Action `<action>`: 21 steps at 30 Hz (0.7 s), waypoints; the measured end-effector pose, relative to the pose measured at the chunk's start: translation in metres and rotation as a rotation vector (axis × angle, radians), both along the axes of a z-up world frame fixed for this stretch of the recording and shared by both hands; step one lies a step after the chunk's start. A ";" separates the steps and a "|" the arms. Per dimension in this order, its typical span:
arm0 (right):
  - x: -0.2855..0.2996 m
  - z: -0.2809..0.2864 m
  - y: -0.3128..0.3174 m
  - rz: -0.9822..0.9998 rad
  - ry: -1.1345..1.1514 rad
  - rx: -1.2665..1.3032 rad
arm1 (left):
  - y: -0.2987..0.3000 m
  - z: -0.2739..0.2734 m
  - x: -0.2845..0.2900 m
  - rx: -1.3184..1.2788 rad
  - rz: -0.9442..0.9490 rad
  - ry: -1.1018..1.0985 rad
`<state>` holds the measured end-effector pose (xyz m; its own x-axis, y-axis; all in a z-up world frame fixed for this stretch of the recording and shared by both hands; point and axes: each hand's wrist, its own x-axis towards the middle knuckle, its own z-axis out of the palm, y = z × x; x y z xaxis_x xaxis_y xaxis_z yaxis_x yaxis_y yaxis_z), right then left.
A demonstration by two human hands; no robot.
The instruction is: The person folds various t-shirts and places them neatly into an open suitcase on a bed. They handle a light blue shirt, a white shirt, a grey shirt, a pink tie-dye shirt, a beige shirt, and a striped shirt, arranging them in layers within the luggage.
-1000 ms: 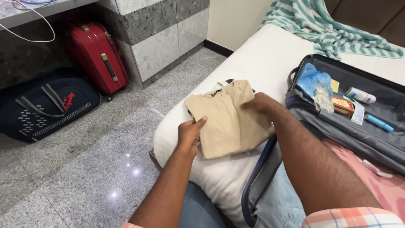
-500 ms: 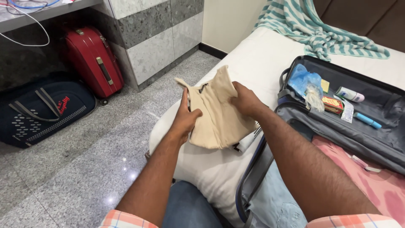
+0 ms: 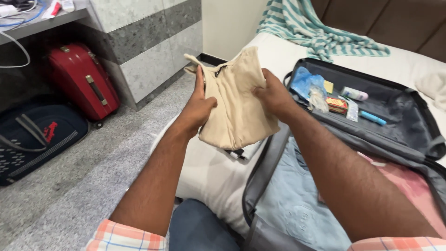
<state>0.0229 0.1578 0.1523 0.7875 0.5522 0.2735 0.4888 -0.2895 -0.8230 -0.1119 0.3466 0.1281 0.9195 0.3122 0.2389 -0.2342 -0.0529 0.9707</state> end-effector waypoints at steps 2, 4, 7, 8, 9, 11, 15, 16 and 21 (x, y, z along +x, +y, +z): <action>0.001 0.007 -0.024 -0.022 0.000 0.014 | -0.018 0.014 0.003 0.028 -0.029 0.015; 0.005 0.012 -0.050 -0.044 -0.004 0.028 | -0.035 0.023 0.010 0.057 -0.058 0.026; 0.006 0.019 -0.091 -0.114 -0.216 -0.050 | -0.066 0.029 0.025 0.138 -0.119 0.004; 0.000 0.025 -0.105 -0.102 -0.090 0.020 | -0.077 0.031 0.031 0.136 -0.162 -0.009; -0.006 0.031 -0.118 -0.091 0.037 0.092 | -0.090 0.033 0.036 0.133 -0.208 -0.020; -0.015 0.037 -0.146 -0.160 0.047 0.060 | -0.112 0.030 0.050 0.152 -0.258 -0.027; -0.030 0.037 -0.204 -0.255 0.041 0.032 | -0.162 0.022 0.068 0.219 -0.362 -0.059; -0.033 0.034 -0.220 -0.273 0.043 0.033 | -0.177 0.023 0.067 0.219 -0.381 -0.059; -0.053 0.000 -0.303 -0.350 0.139 0.154 | -0.245 -0.001 0.071 0.133 -0.597 0.015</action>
<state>-0.0301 -0.1456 0.1518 0.9561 0.2048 0.2093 0.2631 -0.2868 -0.9212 -0.0411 0.1014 0.1274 0.9300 -0.2893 0.2266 -0.2476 -0.0379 0.9681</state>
